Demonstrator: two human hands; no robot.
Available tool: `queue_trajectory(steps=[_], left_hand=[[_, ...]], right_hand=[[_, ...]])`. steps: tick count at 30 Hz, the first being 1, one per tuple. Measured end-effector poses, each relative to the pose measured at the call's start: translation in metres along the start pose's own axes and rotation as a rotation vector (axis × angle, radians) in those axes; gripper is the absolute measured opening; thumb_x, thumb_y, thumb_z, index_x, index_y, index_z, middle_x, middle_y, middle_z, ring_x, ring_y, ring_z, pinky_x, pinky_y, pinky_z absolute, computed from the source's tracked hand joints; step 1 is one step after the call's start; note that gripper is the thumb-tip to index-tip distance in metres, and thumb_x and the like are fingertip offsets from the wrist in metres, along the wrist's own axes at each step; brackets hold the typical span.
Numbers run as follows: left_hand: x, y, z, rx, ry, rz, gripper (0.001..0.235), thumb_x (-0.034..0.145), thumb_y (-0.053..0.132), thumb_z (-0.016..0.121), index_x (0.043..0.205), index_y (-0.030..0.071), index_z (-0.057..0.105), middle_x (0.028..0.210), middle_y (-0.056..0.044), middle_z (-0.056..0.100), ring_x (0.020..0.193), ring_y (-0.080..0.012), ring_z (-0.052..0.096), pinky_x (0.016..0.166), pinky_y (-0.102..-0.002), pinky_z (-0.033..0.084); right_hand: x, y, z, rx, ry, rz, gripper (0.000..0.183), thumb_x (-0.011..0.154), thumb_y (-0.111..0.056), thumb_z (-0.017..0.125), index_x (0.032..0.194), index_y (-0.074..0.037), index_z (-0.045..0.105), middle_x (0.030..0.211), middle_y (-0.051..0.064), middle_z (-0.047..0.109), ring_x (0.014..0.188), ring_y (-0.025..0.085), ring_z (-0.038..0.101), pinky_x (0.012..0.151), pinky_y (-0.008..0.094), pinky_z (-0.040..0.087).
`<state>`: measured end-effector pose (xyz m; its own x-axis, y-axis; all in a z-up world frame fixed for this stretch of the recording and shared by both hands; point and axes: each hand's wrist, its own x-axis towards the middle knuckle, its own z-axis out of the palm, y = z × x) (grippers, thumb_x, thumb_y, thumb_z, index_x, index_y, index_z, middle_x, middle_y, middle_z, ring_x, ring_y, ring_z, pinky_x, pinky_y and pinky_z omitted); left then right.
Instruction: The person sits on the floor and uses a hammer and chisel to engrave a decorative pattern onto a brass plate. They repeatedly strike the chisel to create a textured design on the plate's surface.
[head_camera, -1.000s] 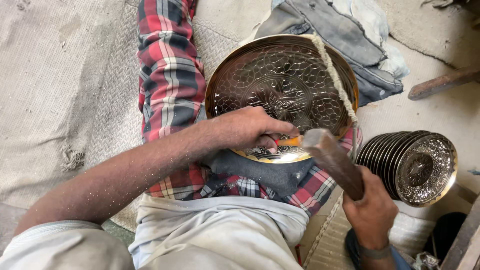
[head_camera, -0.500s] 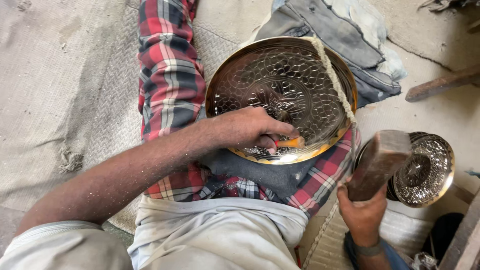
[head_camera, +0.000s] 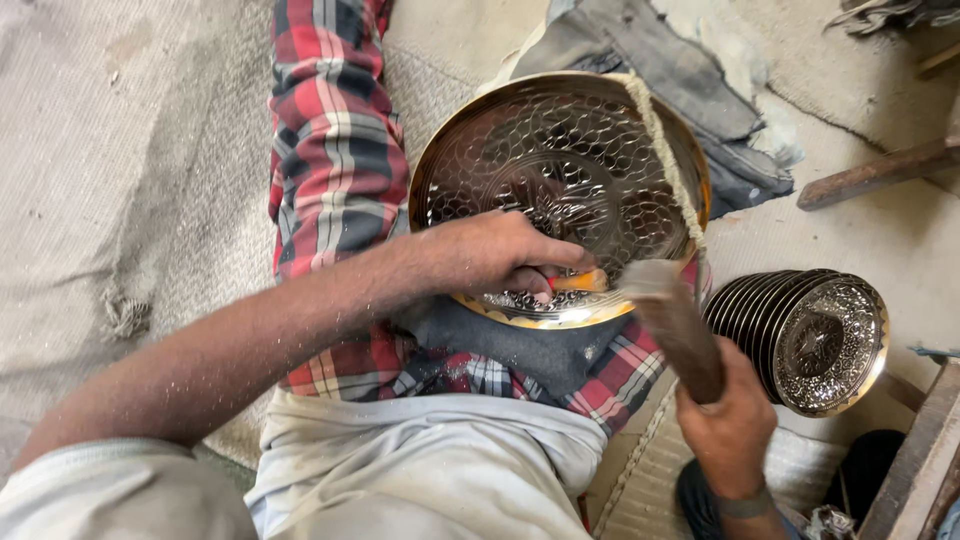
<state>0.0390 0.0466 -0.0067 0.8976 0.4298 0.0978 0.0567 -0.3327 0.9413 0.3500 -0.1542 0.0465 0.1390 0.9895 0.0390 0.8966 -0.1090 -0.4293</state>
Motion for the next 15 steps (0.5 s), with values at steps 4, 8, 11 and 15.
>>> queue_trajectory(steps=[4, 8, 11, 15], left_hand=[[-0.006, -0.003, 0.011, -0.003, 0.081, 0.019, 0.054, 0.088, 0.023, 0.075, 0.139, 0.02, 0.057, 0.097, -0.011, 0.077, 0.083, -0.0284, 0.077, 0.073, -0.045, 0.059], [-0.008, -0.004, 0.007, 0.02, 0.077, 0.005, 0.051, 0.09, 0.026, 0.074, 0.138, 0.02, 0.058, 0.093, -0.009, 0.078, 0.078, -0.0253, 0.078, 0.071, -0.044, 0.06], [-0.014, -0.009, 0.011, -0.02, 0.215, 0.178, 0.048, 0.096, 0.025, 0.071, 0.141, 0.018, 0.055, 0.098, -0.008, 0.078, 0.087, -0.0247, 0.079, 0.076, -0.041, 0.063], [-0.012, -0.01, 0.016, 0.041, 0.159, 0.052, 0.05, 0.093, 0.026, 0.072, 0.141, 0.022, 0.057, 0.096, -0.009, 0.079, 0.081, -0.0266, 0.078, 0.072, -0.044, 0.06]], right_hand=[[0.001, -0.01, -0.008, 0.574, 0.265, 0.142, 0.059, 0.094, -0.007, 0.08, 0.142, -0.007, 0.046, 0.113, 0.009, 0.067, 0.105, 0.018, 0.067, 0.095, 0.033, 0.058], [0.008, -0.012, -0.007, -0.166, -0.051, -0.025, 0.061, 0.072, 0.005, 0.079, 0.13, 0.0, 0.06, 0.108, 0.018, 0.071, 0.095, 0.028, 0.07, 0.084, 0.04, 0.058], [0.014, -0.007, -0.003, 0.155, -0.021, 0.057, 0.053, 0.083, 0.004, 0.077, 0.132, 0.0, 0.056, 0.108, 0.012, 0.069, 0.097, 0.02, 0.07, 0.087, 0.035, 0.058], [0.017, -0.004, -0.001, 0.568, 0.072, 0.12, 0.054, 0.088, -0.001, 0.079, 0.134, -0.004, 0.051, 0.106, 0.005, 0.067, 0.098, 0.013, 0.066, 0.089, 0.028, 0.055]])
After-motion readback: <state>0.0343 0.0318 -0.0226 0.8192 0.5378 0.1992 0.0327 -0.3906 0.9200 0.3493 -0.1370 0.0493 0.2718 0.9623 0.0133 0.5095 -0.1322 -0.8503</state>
